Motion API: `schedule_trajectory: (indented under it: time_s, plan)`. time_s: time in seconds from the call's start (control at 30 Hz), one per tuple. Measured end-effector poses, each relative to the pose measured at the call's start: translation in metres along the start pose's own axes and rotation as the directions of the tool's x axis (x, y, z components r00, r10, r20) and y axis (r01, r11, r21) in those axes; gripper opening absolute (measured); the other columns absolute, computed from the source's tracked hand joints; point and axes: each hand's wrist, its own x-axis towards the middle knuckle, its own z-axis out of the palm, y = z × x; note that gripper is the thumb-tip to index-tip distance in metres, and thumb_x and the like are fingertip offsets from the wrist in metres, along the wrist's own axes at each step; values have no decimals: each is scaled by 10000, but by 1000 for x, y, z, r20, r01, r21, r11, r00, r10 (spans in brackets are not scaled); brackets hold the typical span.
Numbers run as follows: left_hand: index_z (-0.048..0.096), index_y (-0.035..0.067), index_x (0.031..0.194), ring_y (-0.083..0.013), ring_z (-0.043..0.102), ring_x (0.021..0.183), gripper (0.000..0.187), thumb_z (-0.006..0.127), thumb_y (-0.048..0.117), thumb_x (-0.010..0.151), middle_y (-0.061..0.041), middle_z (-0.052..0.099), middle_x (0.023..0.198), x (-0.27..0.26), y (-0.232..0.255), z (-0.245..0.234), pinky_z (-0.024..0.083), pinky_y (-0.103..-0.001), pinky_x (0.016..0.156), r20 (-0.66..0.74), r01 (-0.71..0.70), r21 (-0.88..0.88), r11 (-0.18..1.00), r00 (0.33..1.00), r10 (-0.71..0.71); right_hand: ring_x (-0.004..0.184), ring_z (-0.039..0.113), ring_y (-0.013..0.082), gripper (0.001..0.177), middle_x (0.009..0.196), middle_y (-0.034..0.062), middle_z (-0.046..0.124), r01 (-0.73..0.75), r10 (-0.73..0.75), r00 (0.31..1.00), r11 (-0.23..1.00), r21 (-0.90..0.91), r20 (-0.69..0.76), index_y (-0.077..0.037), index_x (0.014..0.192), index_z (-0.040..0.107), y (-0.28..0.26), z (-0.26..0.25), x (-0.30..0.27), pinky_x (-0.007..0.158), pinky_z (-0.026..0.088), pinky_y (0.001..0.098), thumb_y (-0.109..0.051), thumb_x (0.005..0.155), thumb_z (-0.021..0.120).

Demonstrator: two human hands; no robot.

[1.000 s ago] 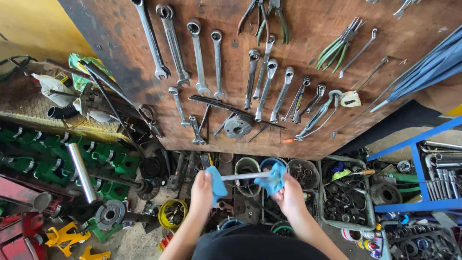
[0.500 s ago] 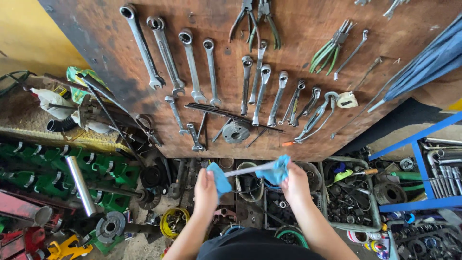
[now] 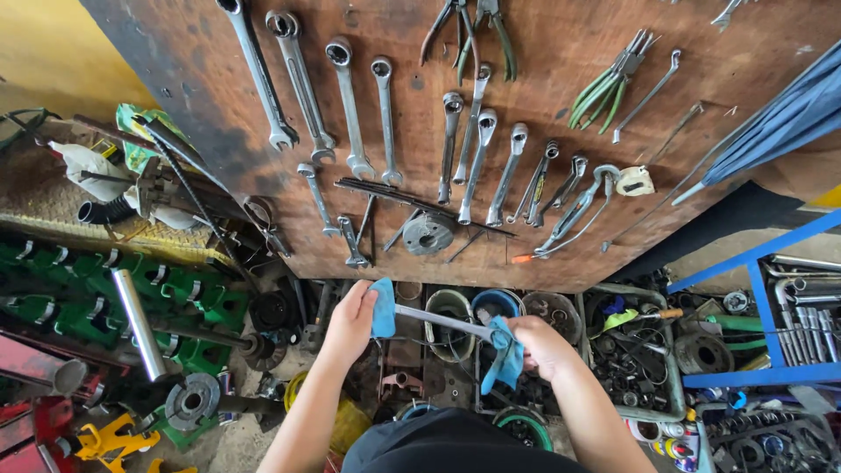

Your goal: The person wipes several wrenches with a blue cloth in a workshop. They pick up each wrench from a wall-mounted tool rack, wipe it thoroughly, and return it to the rack.

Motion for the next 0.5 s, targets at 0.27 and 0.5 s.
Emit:
schedule_trajectory:
  time_s: [0.27,0.5]
  plan:
    - [490,13,971,-169,455,724,293,454,273,1102,-69,486,791,-50,-7,77,446,-367,649,-67,337,-248,908,929,-363,442,332,19,287,595,-93,470,542,-452,839,635,550,-303,-117,930,686,-11,29,-24,399,214,220,-318,1073,539]
    - [539,17,994,-139,501,651,295,443,275,1099,-41,548,766,-82,-39,82,443,-326,544,0,487,-391,781,848,-529,385,313,35,301,546,-75,461,349,-300,937,795,496,-179,-95,925,673,36,-6,-6,345,200,227,-329,1056,537]
